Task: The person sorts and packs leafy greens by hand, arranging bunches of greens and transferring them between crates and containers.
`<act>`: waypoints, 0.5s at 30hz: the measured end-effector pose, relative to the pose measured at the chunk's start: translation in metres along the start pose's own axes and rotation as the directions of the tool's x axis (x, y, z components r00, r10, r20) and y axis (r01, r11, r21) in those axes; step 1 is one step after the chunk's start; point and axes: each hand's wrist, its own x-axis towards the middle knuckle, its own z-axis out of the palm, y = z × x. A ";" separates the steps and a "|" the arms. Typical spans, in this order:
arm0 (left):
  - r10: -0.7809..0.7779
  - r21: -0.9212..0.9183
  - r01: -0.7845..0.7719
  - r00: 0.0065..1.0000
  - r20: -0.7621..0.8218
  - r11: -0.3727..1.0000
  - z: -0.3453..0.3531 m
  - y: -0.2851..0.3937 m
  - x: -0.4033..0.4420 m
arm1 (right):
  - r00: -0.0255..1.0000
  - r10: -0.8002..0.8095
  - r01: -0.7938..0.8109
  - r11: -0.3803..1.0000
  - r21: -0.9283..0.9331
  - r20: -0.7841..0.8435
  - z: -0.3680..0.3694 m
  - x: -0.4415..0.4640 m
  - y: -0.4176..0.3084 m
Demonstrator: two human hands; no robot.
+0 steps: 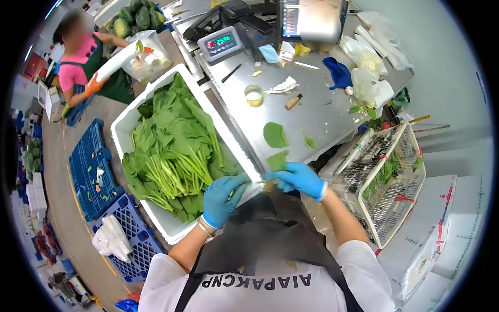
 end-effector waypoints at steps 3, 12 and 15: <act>-0.047 -0.010 0.047 0.998 0.040 0.999 0.027 0.022 0.020 | 0.993 0.056 -0.054 0.998 0.023 -0.100 -0.097 -0.047 0.043; 0.059 -0.218 0.009 0.950 0.307 0.976 0.228 0.175 0.076 | 0.912 -0.178 0.162 0.984 -0.074 -0.371 -0.500 -0.244 0.136; 0.171 -0.154 -0.115 0.892 0.419 0.981 0.297 0.225 0.085 | 0.580 -0.288 0.793 0.417 0.445 -0.762 -0.683 -0.291 0.223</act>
